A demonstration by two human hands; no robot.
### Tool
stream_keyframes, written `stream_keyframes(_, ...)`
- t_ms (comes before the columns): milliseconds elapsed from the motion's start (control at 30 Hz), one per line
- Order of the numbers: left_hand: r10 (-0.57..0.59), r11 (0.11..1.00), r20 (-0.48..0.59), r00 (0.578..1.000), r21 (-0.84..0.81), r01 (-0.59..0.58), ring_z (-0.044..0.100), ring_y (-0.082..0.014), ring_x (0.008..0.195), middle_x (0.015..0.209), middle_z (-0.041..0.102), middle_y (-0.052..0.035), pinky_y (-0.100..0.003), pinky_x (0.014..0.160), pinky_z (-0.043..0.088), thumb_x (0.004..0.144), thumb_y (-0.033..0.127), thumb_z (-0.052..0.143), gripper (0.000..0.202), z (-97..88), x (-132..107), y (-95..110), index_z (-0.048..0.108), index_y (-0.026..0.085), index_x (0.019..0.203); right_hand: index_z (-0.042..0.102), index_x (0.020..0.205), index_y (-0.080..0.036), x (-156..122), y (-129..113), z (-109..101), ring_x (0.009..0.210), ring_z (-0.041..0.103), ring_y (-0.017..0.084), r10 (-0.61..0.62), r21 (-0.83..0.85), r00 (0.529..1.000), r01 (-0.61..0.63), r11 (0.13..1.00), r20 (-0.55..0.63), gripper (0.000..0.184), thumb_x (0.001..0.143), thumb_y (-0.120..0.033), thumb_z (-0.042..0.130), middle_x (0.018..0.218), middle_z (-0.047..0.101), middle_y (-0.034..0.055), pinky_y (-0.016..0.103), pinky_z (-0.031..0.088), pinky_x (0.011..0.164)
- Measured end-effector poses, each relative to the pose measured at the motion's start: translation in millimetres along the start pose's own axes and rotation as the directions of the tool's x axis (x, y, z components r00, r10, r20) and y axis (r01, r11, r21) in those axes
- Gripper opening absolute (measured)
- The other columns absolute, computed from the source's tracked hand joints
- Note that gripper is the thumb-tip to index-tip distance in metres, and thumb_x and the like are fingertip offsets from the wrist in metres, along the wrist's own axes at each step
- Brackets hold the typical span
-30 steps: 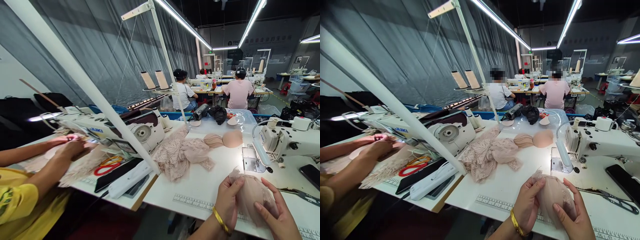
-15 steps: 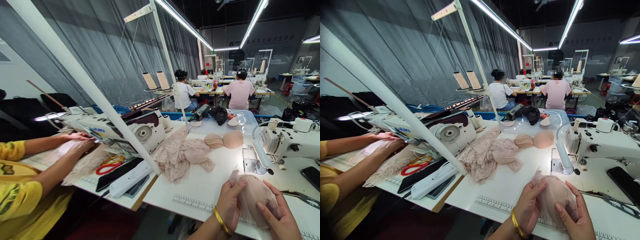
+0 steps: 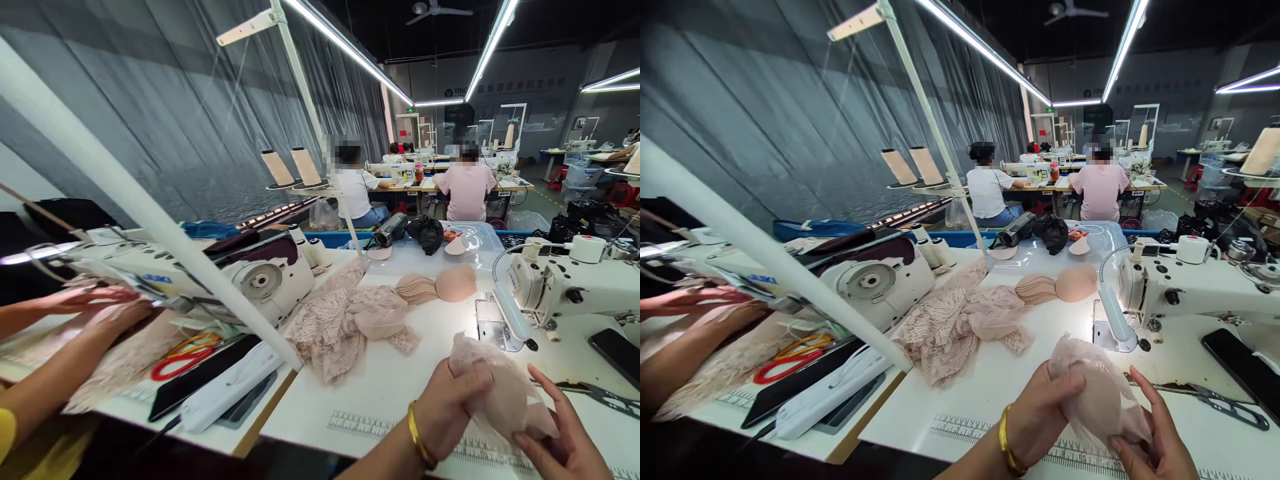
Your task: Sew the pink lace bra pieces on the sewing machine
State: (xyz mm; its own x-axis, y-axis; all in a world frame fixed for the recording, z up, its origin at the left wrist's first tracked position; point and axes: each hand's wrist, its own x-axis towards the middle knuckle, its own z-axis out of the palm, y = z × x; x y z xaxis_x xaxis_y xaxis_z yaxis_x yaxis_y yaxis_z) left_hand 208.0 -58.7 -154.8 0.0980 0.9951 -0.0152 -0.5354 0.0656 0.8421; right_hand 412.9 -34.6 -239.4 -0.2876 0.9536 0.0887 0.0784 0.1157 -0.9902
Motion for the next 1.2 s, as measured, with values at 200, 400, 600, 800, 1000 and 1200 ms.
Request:
stream_keyframes(200,-0.15,0.405,0.668,0.729,0.714,-0.571,0.065,-0.034,0.117,0.107,0.077,-0.0049,-0.055,0.116,0.029,0.076,0.018,0.075,0.008,-30.0,26.2,18.2,0.076,0.026,0.078,0.071,0.108,-0.03,83.0,-24.1,-43.0,0.101,0.068,0.023,-0.456,-0.447,0.654,0.751,0.486,0.603,0.024,0.106,-0.023,0.049,0.108,0.076,0.004,0.037,0.054,0.092)
stream_keyframes(400,-0.4,-0.058,0.605,0.688,0.733,-0.678,0.066,-0.0272,0.105,0.12,0.072,-0.0042,-0.053,0.108,0.035,0.081,0.018,0.074,0.01,-33.1,78.6,15.9,0.078,0.025,0.086,0.071,0.098,-0.024,128.1,-22.7,-48.0,0.108,0.065,0.023,-0.418,-0.554,0.611,0.79,0.263,0.673,0.035,0.1,-0.005,0.042,0.105,0.076,0.0064,0.029,0.053,0.071)
stream_keyframes(600,-0.373,-0.075,0.442,0.816,0.862,-0.502,0.062,-0.0293,0.116,0.135,0.065,-0.0036,-0.063,0.107,0.035,0.082,0.018,0.07,0.016,-21.4,71.3,8.0,0.078,0.027,0.092,0.073,0.103,-0.024,120.7,-18.9,-54.9,0.098,0.064,0.021,-0.359,-0.528,0.647,0.759,0.38,0.672,0.038,0.101,-0.007,0.039,0.107,0.076,0.0051,0.029,0.053,0.076)
stream_keyframes(800,-0.295,-0.085,0.364,0.884,0.911,-0.404,0.058,-0.0323,0.122,0.137,0.061,-0.0027,-0.067,0.107,0.034,0.082,0.02,0.068,0.017,-12.1,65.9,-8.6,0.077,0.028,0.094,0.075,0.113,-0.031,126.9,-15.3,-60.4,0.101,0.068,0.023,-0.318,-0.597,0.715,0.697,0.398,0.622,0.035,0.102,-0.017,0.045,0.121,0.076,0.0021,0.033,0.057,0.085)
stream_keyframes(1000,-0.253,-0.042,0.343,0.905,0.93,-0.364,0.058,-0.0322,0.123,0.138,0.058,-0.0051,-0.064,0.104,0.037,0.087,0.026,0.067,0.012,-9.8,65.4,-16.5,0.077,0.028,0.094,0.075,0.12,-0.032,127.9,-4.3,-63.9,0.094,0.071,0.024,-0.341,-0.646,0.745,0.667,0.372,0.573,0.04,0.098,-0.016,0.046,0.123,0.077,0.0021,0.037,0.06,0.085)
stream_keyframes(1200,-0.227,-0.014,0.358,0.906,0.929,-0.37,0.058,-0.031,0.122,0.137,0.058,-0.0053,-0.061,0.099,0.038,0.088,0.026,0.064,0.012,-11.4,62.2,-20.8,0.076,0.028,0.093,0.074,0.123,-0.033,124.7,-1.8,-63.1,0.098,0.072,0.024,-0.349,-0.688,0.76,0.648,0.327,0.549,0.045,0.096,-0.014,0.043,0.119,0.078,0.0022,0.036,0.06,0.083)
